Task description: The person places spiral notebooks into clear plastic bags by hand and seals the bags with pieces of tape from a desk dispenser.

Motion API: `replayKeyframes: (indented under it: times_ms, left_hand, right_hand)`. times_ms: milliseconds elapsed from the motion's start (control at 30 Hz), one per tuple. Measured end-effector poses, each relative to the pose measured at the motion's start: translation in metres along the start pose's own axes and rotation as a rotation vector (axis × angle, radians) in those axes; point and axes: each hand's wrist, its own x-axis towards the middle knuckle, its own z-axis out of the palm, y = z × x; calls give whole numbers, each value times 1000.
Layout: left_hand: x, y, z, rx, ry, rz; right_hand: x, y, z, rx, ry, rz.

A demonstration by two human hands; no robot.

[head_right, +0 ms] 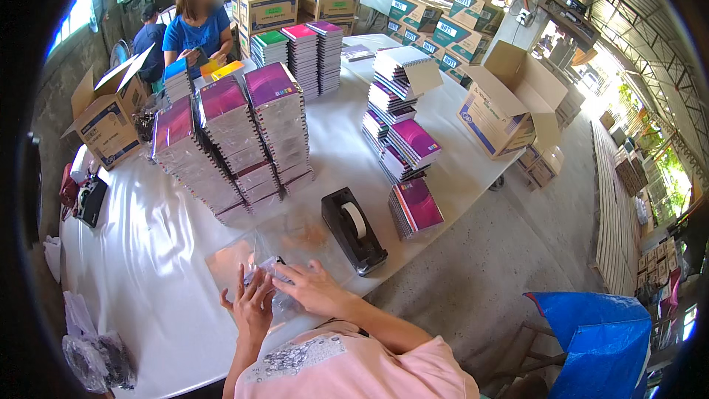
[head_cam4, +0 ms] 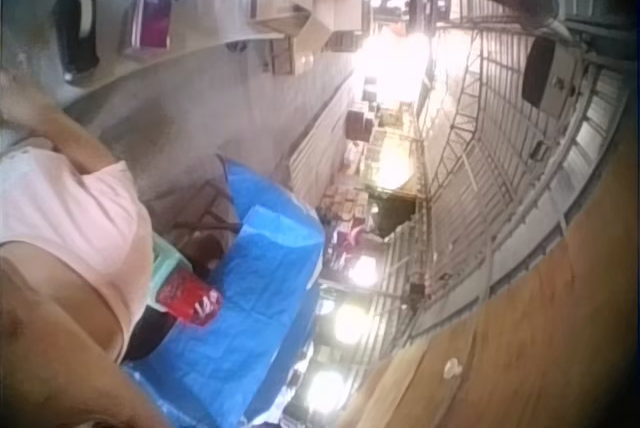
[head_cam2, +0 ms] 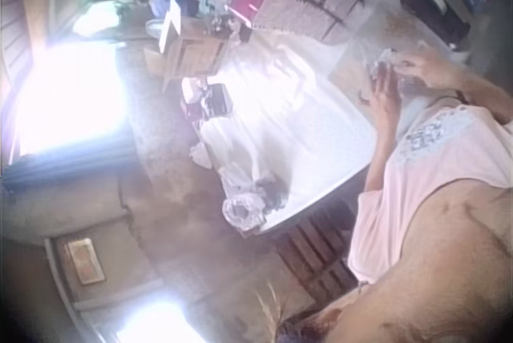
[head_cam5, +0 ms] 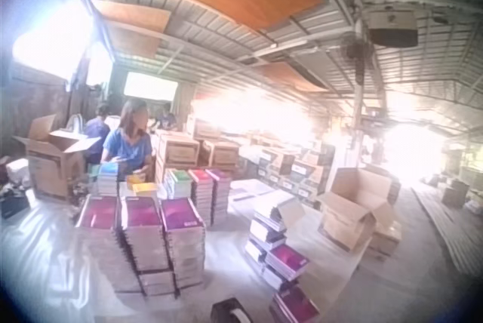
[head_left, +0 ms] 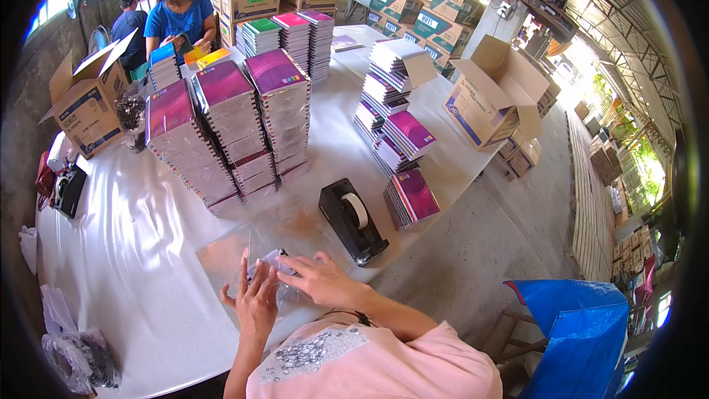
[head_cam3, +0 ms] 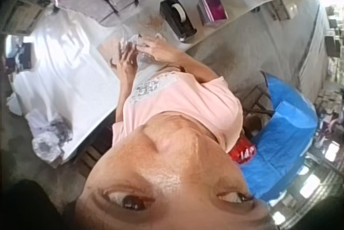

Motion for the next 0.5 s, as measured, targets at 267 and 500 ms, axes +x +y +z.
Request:
replayKeyframes:
  times_ms: [267, 500]
  left_hand:
    - [-5, -5, 6, 57, 47, 76]
    - [-5, -5, 10, 0, 62, 85]
  right_hand:
    - [-68, 72, -13, 4, 442, 898]
    - [-110, 127, 21, 427, 192, 1067]
